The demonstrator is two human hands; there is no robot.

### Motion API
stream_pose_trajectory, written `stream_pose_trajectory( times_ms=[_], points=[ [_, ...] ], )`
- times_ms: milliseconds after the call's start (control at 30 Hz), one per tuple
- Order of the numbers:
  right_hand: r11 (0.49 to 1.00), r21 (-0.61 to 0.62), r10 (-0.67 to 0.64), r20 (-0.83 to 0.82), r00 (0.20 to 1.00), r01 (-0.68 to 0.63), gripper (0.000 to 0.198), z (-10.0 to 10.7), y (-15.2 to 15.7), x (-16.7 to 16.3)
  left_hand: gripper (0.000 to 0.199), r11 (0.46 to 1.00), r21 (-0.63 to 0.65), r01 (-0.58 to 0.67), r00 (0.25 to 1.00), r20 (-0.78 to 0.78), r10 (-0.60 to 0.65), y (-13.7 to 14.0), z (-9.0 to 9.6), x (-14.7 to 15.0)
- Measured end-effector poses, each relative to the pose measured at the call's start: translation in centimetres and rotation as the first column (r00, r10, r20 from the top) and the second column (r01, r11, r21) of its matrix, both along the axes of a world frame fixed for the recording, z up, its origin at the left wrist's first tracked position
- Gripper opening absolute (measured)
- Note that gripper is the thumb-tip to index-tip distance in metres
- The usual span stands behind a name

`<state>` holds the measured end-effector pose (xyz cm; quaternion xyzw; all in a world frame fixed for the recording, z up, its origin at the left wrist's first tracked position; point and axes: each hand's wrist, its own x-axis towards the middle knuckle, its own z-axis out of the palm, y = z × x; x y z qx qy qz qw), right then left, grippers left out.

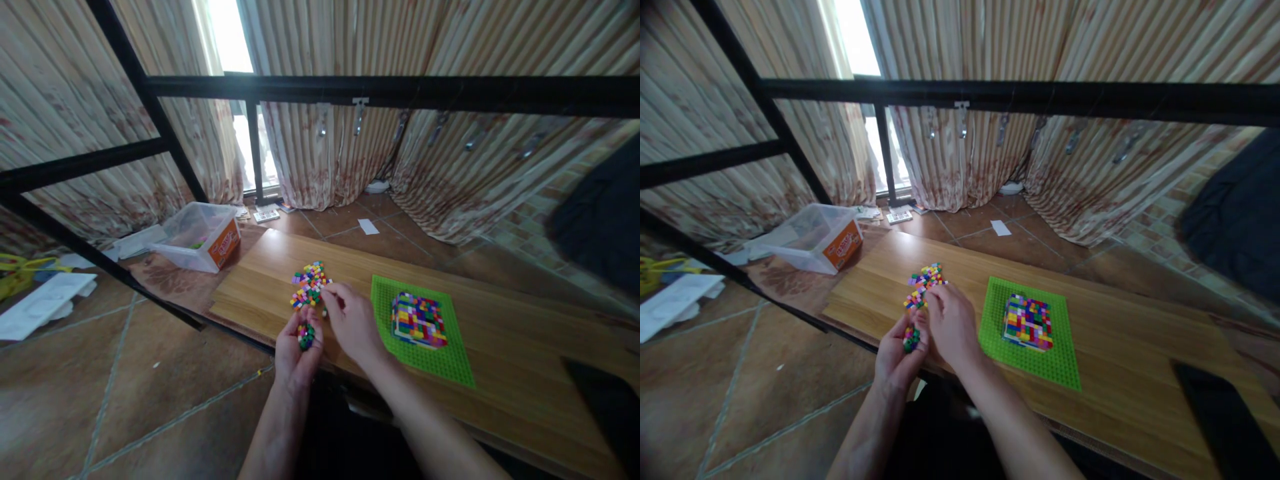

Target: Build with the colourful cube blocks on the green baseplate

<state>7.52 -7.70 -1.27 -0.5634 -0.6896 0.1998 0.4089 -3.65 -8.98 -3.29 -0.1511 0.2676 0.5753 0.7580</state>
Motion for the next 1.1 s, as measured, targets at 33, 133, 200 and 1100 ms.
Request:
stream_pose_trajectory(
  times_ms=[33, 133, 200, 1100],
  points=[
    [0.997, -0.058, -0.047, 0.102, 0.994, 0.053, 0.015, -0.5, -0.2, 1.4, 0.023, 0.999, -0.035, -0.005, 1.000, 0.030, 0.006, -0.1, -0.1, -0.5],
    [0.960, -0.226, -0.072, 0.372, 0.925, 0.166, 0.048, -2.5, -1.1, 4.3, 0.023, 0.999, -0.049, -0.005, 1.000, 0.023, 0.007, -0.5, -0.3, -1.6],
    [0.948, -0.274, -0.027, 0.442, 0.897, 0.164, 0.058, -3.7, -1.5, 4.9, 0.021, 0.999, -0.048, -0.001, 1.000, -0.023, 0.000, -0.8, -0.3, -2.0],
    [0.943, -0.329, 0.058, 0.021, 0.998, -0.048, 0.013, -2.8, 3.2, 1.2, 0.011, 0.986, -0.138, -0.098, 0.959, -0.278, 0.056, 0.0, 0.3, -0.7]
  ],
)
